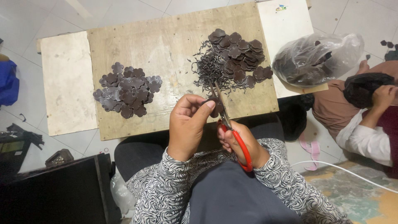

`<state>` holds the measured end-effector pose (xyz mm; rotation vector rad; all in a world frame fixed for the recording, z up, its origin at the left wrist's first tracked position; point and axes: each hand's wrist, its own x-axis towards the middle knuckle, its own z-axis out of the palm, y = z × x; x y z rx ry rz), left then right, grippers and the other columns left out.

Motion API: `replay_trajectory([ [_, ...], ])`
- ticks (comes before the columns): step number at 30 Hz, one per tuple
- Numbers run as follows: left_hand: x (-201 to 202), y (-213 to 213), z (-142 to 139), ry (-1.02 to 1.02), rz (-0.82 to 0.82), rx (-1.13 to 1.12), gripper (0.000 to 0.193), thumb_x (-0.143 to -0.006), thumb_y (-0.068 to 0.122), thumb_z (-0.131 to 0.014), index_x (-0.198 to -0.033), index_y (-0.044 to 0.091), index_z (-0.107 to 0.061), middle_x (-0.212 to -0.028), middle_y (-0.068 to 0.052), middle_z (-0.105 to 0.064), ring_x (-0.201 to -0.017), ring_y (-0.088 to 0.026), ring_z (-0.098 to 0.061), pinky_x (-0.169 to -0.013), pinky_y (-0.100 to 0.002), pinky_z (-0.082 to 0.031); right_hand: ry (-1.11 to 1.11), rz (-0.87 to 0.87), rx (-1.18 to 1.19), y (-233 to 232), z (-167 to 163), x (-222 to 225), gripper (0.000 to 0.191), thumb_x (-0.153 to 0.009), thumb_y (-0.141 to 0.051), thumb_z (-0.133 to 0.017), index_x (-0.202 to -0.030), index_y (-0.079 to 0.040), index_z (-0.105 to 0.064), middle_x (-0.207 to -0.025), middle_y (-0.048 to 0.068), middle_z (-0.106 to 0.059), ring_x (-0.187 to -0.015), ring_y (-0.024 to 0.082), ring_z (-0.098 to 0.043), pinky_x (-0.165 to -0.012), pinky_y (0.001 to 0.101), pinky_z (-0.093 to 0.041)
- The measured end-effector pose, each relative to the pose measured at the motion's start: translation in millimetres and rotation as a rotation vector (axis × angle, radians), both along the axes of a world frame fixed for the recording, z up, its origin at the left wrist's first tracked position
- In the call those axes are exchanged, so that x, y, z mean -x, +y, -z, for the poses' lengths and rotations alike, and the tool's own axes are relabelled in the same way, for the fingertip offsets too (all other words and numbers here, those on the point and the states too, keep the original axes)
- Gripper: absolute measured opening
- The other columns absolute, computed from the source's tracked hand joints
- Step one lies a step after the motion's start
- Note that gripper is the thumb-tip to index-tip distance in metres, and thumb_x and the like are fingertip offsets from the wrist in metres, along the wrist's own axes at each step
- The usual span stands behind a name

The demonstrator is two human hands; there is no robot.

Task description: The person uses red-handled scissors to trim the edges of dark brown flower-shaped pieces. They hold each piece in the left hand and cut with the right hand, placing finished pieces on a wooden board. A second person is visible in the background working with similar materials.

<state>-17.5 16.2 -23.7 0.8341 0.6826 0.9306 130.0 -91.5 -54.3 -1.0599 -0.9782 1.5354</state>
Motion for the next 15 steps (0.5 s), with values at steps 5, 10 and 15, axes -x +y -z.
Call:
replay_trajectory([
  [5, 3.0, 1.8, 0.7, 0.042, -0.028, 0.005, 0.012, -0.096, 0.000, -0.072, -0.103, 0.003, -0.062, -0.089, -0.004, -0.068, -0.075, -0.006, -0.059, -0.063, -0.020, -0.045, -0.007, -0.016, 0.011, 0.2, -3.4, -1.5, 0.053, -0.100, -0.061, -0.053, -0.092, -0.009, -0.047, -0.079, -0.004, -0.042, -0.065, 0.005, -0.039, -0.055, 0.0208, -0.036],
  [10, 4.6, 4.2, -1.0, -0.009, -0.049, -0.003, 0.013, -0.094, -0.002, -0.071, -0.102, 0.001, -0.061, -0.091, -0.002, -0.067, -0.080, -0.007, -0.064, -0.073, -0.022, -0.053, -0.099, -0.030, 0.003, 2.4, -8.8, -3.3, 0.054, -0.099, -0.063, -0.052, -0.092, -0.010, -0.048, -0.077, -0.004, -0.042, -0.062, 0.005, -0.039, -0.053, 0.0206, -0.037],
  [15, 7.5, 6.4, -3.4, 0.042, -0.044, 0.007, 0.013, -0.093, -0.003, -0.071, -0.101, 0.000, -0.062, -0.090, -0.004, -0.068, -0.080, -0.008, -0.065, -0.074, -0.023, -0.054, -0.172, -0.059, -0.024, 3.8, -14.5, -7.7, 0.054, -0.100, -0.063, -0.051, -0.095, -0.009, -0.049, -0.078, -0.005, -0.043, -0.064, 0.004, -0.041, -0.056, 0.0206, -0.038],
])
